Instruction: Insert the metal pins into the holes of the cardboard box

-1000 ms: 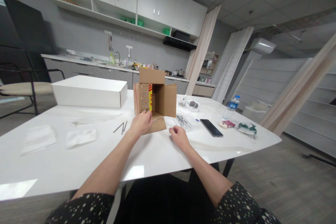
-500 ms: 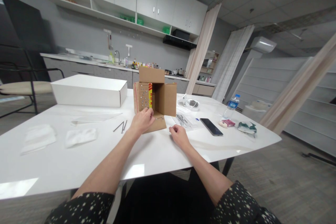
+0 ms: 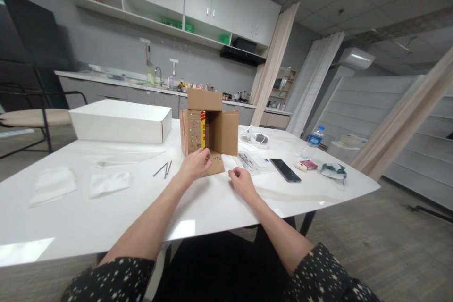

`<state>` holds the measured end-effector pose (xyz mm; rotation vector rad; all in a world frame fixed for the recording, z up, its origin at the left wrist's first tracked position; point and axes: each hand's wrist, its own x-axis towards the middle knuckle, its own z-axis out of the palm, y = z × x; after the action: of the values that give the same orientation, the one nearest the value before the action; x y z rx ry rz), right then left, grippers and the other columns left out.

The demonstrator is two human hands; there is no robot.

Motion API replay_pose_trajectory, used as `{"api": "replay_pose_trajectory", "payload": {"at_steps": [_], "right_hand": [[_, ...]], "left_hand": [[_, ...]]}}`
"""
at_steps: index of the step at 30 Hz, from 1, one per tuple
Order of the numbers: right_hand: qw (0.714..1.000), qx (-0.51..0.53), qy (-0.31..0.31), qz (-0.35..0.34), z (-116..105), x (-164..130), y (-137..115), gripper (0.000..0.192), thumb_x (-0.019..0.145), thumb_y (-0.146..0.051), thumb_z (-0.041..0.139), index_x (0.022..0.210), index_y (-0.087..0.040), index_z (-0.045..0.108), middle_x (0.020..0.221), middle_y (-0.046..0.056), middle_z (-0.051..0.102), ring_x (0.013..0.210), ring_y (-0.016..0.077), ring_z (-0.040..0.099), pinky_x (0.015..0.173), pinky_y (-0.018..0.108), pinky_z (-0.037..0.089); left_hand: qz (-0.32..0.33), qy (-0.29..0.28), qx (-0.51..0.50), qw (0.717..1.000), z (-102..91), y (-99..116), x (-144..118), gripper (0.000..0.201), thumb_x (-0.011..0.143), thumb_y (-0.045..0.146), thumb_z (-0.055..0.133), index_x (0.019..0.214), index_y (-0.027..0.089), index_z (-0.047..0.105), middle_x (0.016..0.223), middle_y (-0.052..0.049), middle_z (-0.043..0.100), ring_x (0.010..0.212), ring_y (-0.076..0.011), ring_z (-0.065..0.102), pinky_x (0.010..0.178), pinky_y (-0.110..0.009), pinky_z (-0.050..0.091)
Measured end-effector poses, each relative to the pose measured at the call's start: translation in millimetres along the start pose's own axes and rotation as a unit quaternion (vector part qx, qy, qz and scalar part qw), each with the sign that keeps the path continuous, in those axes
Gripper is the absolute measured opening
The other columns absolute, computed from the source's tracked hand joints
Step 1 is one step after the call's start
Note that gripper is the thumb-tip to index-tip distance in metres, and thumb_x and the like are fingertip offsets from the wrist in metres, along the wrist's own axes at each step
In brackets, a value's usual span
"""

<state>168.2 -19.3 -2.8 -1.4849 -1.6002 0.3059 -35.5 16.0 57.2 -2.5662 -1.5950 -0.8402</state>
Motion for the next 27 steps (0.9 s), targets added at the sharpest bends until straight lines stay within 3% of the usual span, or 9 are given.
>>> {"api": "replay_pose_trajectory", "payload": {"at_steps": [9,18,27], "right_hand": [[1.000,0.000,-0.003,-0.001,-2,-1,-1,0.027,0.081,-0.034,0.049,0.060,-0.019,0.055,0.061,0.001,0.059,0.062,0.0162,0.052,0.062,0.028,0.037],[1.000,0.003,-0.002,0.005,-2,-2,-4,0.027,0.080,-0.036,0.049,0.060,-0.019,0.054,0.059,0.000,0.058,0.061,0.0158,0.051,0.061,0.028,0.036],[1.000,-0.004,0.003,-0.001,-2,-1,-3,0.028,0.080,-0.036,0.049,0.059,-0.019,0.054,0.058,0.000,0.058,0.060,0.0150,0.049,0.060,0.027,0.035]], "left_hand": [[0.010,-0.012,-0.014,1.000,6.8,-4,2,0.016,0.085,0.024,0.046,0.096,0.021,0.058,0.099,-0.006,0.066,0.091,-0.0189,0.063,0.079,-0.028,0.047],[0.046,-0.085,-0.042,0.994,8.2,-2,-2,0.016,0.080,0.019,0.047,0.088,0.020,0.061,0.093,-0.005,0.067,0.085,-0.0178,0.063,0.072,-0.026,0.046],[0.082,-0.010,-0.121,0.989,27.7,-15,9,0.013,0.076,0.017,0.049,0.084,0.018,0.059,0.080,-0.003,0.061,0.074,-0.0154,0.058,0.070,-0.025,0.044]]}}
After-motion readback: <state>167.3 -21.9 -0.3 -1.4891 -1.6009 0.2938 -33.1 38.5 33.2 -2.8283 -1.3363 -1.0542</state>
